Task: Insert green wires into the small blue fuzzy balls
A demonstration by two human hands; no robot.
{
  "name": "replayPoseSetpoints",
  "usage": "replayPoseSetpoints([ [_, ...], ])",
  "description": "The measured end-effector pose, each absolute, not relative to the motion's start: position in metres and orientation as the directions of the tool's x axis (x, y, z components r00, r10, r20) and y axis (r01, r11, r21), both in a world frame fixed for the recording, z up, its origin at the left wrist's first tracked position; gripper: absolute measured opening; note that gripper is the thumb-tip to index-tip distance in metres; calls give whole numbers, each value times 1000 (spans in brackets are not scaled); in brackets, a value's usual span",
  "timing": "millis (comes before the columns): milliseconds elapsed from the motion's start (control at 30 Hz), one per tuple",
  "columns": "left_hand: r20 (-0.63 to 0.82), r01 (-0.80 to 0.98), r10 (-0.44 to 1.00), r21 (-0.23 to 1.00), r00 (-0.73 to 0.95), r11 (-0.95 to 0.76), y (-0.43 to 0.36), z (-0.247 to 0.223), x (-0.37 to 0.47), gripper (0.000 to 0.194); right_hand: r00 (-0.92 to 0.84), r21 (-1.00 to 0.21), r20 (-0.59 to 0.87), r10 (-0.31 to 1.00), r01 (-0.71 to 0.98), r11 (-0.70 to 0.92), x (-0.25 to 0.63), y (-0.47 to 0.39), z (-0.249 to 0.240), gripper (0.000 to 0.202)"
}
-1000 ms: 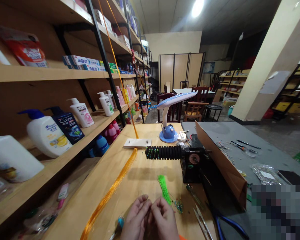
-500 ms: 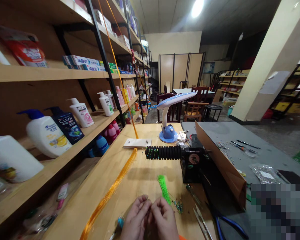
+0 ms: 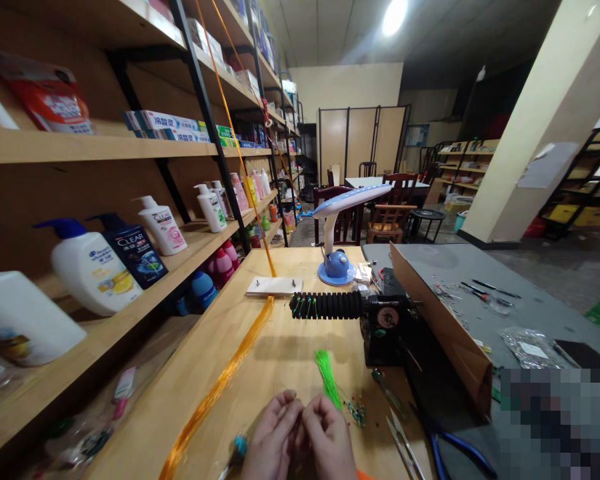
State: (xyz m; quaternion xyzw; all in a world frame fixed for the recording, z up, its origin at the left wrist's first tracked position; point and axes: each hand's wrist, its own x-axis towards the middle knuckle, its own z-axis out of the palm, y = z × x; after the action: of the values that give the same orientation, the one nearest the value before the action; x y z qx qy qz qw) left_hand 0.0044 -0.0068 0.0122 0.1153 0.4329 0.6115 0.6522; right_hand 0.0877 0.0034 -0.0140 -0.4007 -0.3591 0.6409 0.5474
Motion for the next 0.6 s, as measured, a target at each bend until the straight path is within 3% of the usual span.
replayPoseSetpoints([
  [600, -419, -711, 902, 665, -104, 227, -8, 12, 3, 44, -63, -918, -119, 991, -373, -134, 89, 4, -6, 65],
])
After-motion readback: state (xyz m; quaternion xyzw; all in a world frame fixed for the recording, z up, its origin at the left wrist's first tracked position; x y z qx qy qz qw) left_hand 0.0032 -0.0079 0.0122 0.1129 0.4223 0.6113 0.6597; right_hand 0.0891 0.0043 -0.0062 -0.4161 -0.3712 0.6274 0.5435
